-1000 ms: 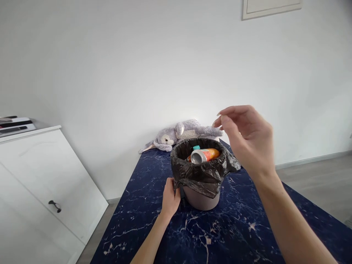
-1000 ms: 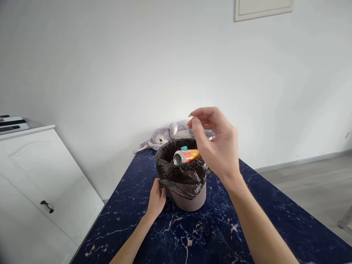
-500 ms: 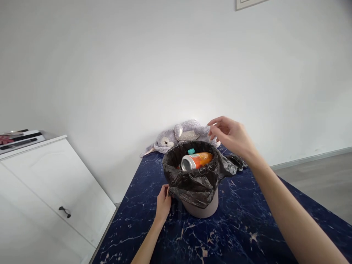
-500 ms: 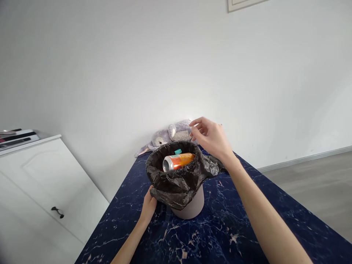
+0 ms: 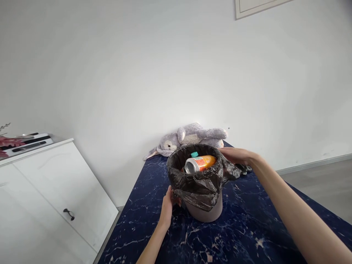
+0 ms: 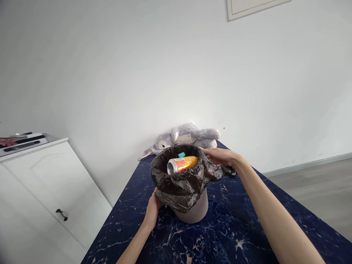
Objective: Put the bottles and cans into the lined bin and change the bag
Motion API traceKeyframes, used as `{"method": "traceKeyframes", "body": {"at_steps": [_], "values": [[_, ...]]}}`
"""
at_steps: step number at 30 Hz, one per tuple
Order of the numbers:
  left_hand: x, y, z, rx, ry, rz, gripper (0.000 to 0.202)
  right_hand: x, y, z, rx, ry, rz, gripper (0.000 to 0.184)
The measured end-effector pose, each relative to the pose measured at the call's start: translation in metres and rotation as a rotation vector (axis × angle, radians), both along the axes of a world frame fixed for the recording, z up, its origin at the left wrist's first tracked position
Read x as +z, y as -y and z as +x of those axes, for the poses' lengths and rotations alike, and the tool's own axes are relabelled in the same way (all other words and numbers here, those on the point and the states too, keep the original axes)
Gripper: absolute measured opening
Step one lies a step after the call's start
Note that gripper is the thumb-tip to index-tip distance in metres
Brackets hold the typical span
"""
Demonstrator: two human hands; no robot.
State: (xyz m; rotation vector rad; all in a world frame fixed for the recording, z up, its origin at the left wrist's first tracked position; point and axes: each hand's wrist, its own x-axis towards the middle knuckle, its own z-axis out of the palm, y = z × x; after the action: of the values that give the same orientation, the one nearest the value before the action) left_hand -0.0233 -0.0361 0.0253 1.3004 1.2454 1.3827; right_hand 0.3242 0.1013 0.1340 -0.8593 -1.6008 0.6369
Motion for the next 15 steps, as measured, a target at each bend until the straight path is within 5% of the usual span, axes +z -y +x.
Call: {"method": "traceKeyframes", "body": {"at_steps": [3,7,10,15], "values": [[0.018,-0.002,-0.001,-0.119,0.119,-0.081,0.074,0.013,0.003,-0.001,0.248,0.051,-0.259,0.047],[0.064,-0.006,-0.002,-0.209,0.170,-0.105,0.074,0.030,0.009,0.000,0.440,-0.106,-0.454,0.060],[0.101,-0.013,0.000,-0.101,0.107,-0.029,0.046,0.039,0.015,-0.002,0.427,-0.271,-0.463,0.066],[0.154,-0.022,0.003,0.137,0.210,0.117,0.030,0.052,0.024,-0.003,0.292,-0.526,-0.326,0.064]]}}
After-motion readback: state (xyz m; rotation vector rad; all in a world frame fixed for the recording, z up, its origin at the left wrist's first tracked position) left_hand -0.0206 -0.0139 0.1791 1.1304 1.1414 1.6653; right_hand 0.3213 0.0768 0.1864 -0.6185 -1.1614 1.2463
